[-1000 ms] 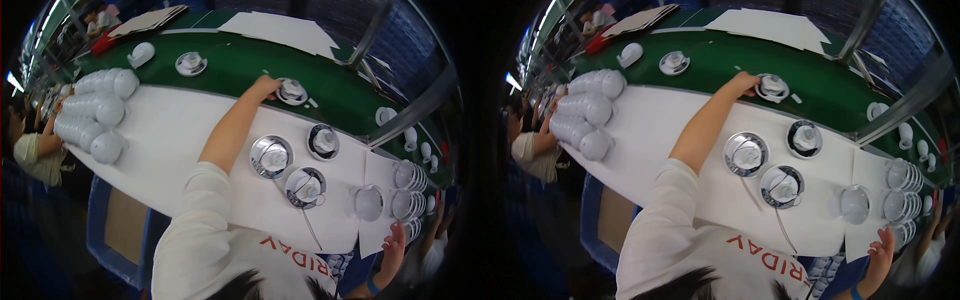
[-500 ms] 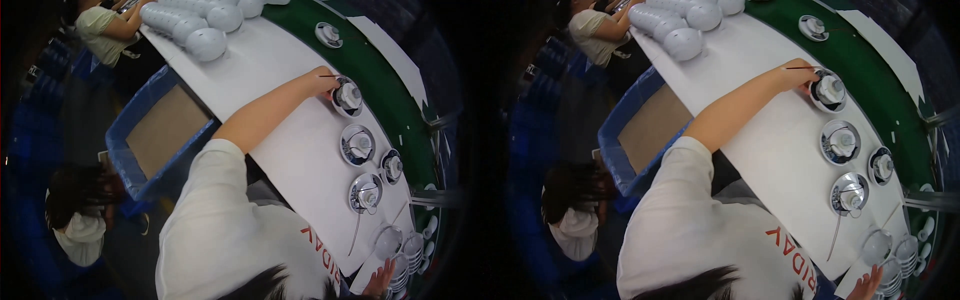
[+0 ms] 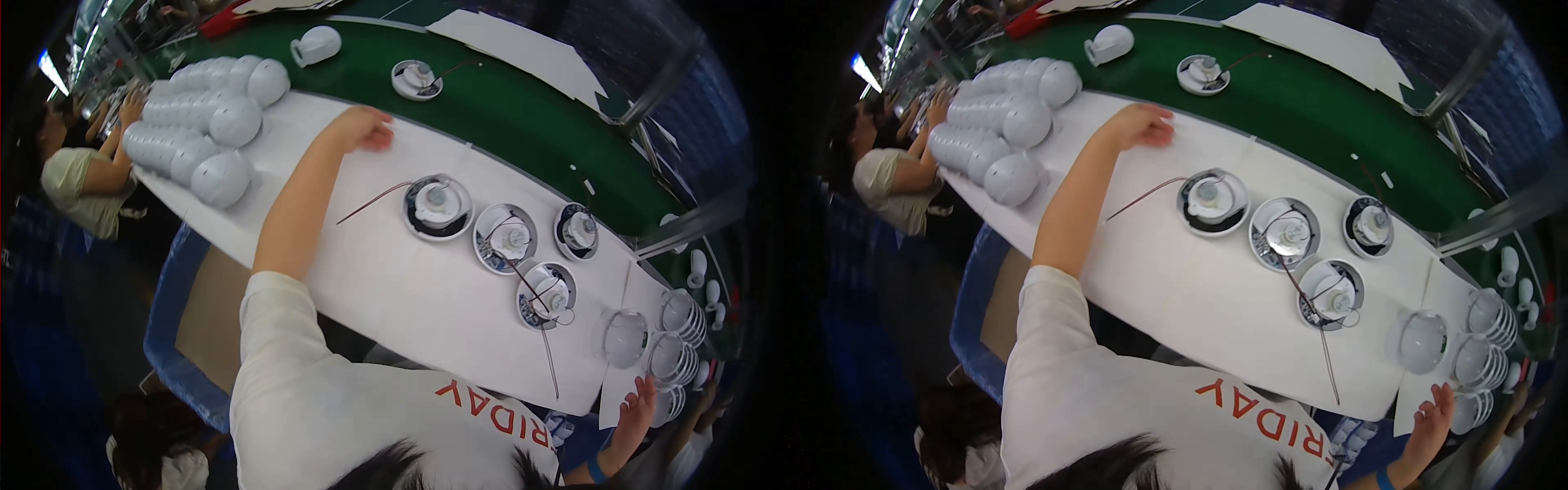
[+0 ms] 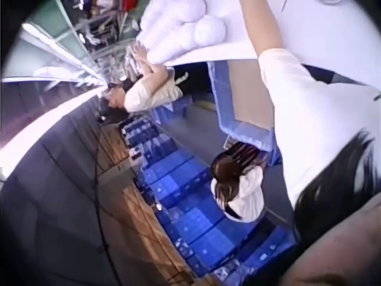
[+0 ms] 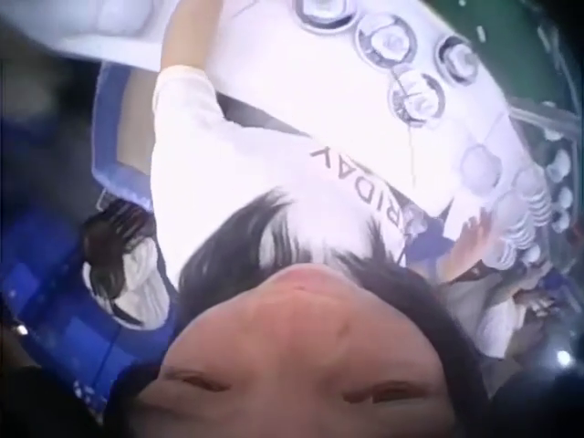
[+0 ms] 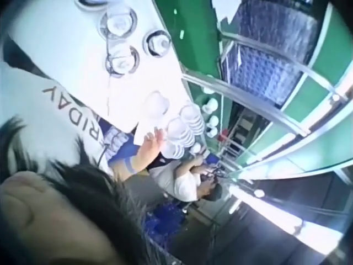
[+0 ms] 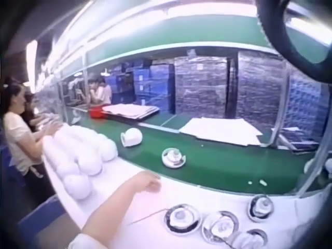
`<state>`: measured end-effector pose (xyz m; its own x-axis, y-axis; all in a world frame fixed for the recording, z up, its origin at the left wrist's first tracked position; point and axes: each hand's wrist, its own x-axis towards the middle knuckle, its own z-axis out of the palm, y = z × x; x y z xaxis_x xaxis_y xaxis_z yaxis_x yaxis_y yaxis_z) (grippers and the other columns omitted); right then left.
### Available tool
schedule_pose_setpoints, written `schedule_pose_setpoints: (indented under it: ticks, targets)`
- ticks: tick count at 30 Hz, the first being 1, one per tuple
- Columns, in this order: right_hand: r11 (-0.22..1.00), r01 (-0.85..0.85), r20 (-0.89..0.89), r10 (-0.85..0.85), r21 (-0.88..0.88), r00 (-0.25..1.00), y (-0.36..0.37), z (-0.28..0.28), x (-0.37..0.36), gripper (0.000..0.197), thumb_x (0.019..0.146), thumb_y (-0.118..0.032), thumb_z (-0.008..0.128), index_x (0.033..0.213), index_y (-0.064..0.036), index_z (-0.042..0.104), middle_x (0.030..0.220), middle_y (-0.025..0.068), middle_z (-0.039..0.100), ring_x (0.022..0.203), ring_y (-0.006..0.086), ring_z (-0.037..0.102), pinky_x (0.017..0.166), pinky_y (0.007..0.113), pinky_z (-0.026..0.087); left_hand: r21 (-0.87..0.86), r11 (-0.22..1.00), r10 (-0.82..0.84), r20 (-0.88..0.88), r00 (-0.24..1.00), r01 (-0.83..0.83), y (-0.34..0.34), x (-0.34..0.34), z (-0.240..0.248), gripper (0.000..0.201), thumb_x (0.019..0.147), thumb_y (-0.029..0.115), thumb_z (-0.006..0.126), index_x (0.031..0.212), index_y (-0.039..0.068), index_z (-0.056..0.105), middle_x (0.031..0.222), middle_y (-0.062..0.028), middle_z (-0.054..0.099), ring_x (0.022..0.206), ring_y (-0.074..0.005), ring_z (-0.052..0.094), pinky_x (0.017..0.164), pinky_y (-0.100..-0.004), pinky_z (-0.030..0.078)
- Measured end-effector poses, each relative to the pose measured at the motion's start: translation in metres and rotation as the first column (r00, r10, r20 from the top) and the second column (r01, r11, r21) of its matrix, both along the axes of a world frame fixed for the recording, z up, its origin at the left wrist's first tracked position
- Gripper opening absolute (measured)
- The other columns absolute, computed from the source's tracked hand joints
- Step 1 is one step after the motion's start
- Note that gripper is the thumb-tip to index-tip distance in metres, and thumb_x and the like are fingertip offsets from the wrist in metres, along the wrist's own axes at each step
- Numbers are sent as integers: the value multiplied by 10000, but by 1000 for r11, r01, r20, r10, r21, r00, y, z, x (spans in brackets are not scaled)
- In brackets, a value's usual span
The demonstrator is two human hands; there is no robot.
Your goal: Assembling dome-style security cameras on a factory production line.
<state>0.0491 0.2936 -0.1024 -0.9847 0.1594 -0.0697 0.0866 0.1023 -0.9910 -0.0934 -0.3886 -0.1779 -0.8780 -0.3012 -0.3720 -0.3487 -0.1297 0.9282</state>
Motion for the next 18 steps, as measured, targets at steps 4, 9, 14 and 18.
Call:
schedule_pose_setpoints:
  ticks: [4, 9, 14, 18]
  targets:
    - [1000, -9, 44, 8, 26, 999, 3, 0, 18, 520, 818, -233, 565, 1283, -82, 390, 1148, 43, 506, 747, 37, 473, 606, 149, 378, 84, 931, 350, 64, 935, -355, -1, -87, -7, 264, 829, 109, 494, 1056, -24, 503, 887, -191, 591, 730, -287, 619, 607, -370, 546]
    - [995, 90, 93, -93, 38, 991, 6, -3, 25, 533, 810, -219, 563, 1284, -59, 379, 1108, 72, 509, 735, 64, 481, 622, 169, 384, 65, 931, 358, 15, 934, -358, 1, -141, -21, 280, 841, 135, 472, 1061, -37, 498, 885, -180, 581, 680, -257, 617, 503, -317, 543]
    - [995, 36, 176, -51, 88, 983, 17, -13, 12, 497, 806, -212, 539, 1276, -130, 401, 1129, 12, 504, 718, 42, 457, 604, 176, 356, 279, 865, 456, -90, 885, -417, 27, -124, -27, 294, 839, 124, 446, 1040, -86, 487, 852, -187, 589, 582, -243, 612, 491, -306, 547]
    - [951, -274, 398, 199, 143, 896, -3, 3, -19, 539, 905, -196, 390, 1381, -128, 147, 1376, 101, 263, 1082, 240, 428, 930, 412, 352, 287, 886, 429, -213, 878, -364, 11, -55, -21, 259, 834, 92, 428, 997, -104, 473, 805, -190, 591, 614, -239, 614, 532, -315, 542]
